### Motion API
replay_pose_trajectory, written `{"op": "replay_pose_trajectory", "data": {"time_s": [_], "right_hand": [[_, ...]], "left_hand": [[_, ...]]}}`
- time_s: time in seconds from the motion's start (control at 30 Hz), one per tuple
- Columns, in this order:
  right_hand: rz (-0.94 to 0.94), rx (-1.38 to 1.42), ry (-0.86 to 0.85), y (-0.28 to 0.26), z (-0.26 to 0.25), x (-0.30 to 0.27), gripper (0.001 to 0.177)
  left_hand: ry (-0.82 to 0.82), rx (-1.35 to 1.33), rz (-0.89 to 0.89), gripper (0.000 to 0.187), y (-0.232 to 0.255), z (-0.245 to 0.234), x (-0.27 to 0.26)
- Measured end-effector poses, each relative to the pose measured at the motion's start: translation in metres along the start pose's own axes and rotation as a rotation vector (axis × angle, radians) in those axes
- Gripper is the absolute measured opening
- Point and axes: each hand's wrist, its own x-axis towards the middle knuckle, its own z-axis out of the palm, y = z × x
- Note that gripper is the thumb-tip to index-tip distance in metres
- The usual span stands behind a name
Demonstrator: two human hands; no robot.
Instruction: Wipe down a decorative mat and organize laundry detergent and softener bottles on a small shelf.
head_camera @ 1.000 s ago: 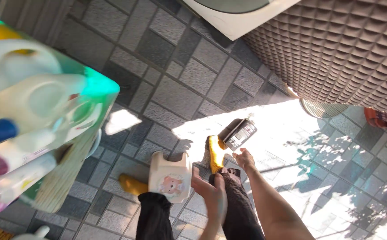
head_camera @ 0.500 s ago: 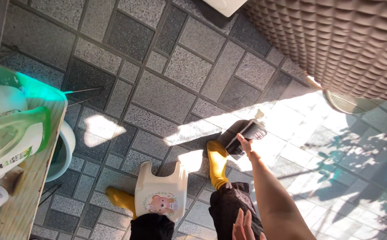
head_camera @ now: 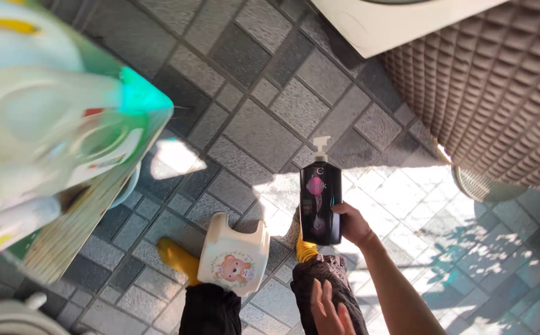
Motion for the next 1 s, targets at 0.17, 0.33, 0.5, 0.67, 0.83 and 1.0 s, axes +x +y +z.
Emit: {"op": "replay_pose_trajectory", "data": {"time_s": [0.17, 0.33, 0.5, 0.67, 0.83, 1.0], "right_hand": [[0.136, 0.067, -0.386, -0.027, 0.075, -0.037, 0.060], [0.259, -0.639, -0.576, -0.055, 0.299, -0.100, 0.100], [0.328, -1.108, -0.731, -0.012, 0.473, -0.145, 0.111], [0.321, -1.464, -0.846, 0.071, 0.594, -0.174, 0.111], [0.114, -1.700, -0.906, 0.158, 0.668, -0.182, 0.100], [-0.259, -1.606, -0.813, 0.220, 0.675, -0.130, 0.091]], "left_hand": [[0.229, -0.281, -0.232, 0.056, 0.172, -0.155, 0.153], [0.035, -0.559, 0.059, 0.078, 0.210, -0.351, 0.226], [0.033, -0.655, -0.060, 0.071, 0.169, -0.499, 0.207], [0.080, -0.954, -0.117, 0.050, 0.116, -0.605, 0.159], [0.295, -0.729, -0.188, 0.043, 0.058, -0.666, 0.145], [0.668, -0.467, -0.099, 0.044, 0.014, -0.695, 0.182]]}}
